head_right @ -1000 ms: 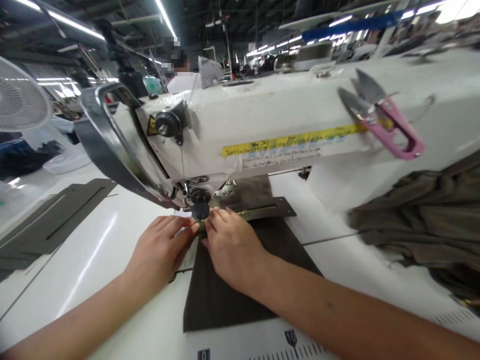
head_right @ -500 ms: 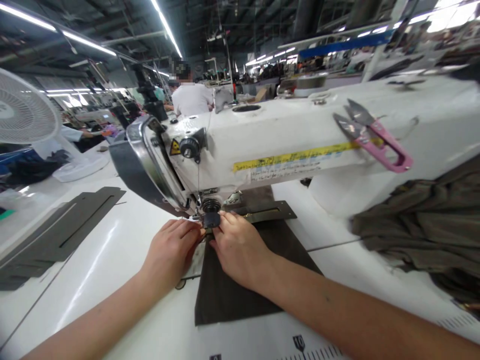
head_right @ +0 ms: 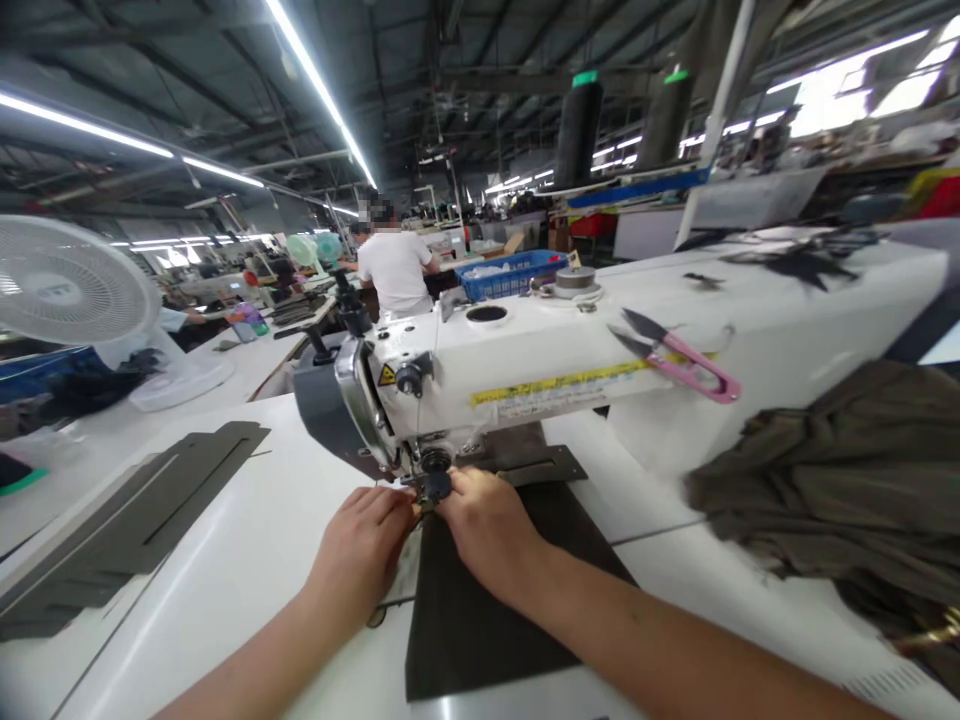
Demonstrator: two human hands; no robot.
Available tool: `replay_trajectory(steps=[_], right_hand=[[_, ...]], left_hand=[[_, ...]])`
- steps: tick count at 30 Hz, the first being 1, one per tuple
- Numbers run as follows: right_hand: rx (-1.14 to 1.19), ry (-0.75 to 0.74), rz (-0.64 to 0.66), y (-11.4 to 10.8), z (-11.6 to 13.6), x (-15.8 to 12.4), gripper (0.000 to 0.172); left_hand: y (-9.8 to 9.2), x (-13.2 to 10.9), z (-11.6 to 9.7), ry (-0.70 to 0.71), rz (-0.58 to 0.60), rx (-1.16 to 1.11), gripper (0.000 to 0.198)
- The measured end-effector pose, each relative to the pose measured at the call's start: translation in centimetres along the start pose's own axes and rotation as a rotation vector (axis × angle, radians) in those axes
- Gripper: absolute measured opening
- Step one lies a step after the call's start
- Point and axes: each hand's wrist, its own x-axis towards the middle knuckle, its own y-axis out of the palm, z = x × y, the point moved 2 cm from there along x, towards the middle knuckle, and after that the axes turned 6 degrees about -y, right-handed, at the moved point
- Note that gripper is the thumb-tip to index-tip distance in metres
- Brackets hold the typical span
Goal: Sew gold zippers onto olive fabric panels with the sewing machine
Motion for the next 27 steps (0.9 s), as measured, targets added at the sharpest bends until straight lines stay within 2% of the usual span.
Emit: replay_trajectory(steps=[6,14,19,23,27], right_hand=[[0.014,-0.026,-0.020,0.2,0.0,0.2,0.019],[-0.070,-0.114,0.065,-0.5,0.5,0.4,0.020],[-0.101,-0.101,0.092,-0.7,1.0,0.6,0.021],[-0.046,-0.119,0.079,-1.7,-0.1,0.5,0.017],[-0.284,0.056,0.061,-3.6,-1.4,-1.7,0.029]], left_hand=[[0.1,-0.1,0.0,-0.011,-0.005,0.013,0.008],[-0.5,0.4,0.0,0.021,0.044,0.078,0.009],[-0.7,0.5,0.0,0.014,0.063,0.079,0.008],[-0.8,0.5,0.4,-0.009,0.050,-0.014,0.010],[-1.7,0.0,0.8,-0.050,0.076,-0.158,0.017]])
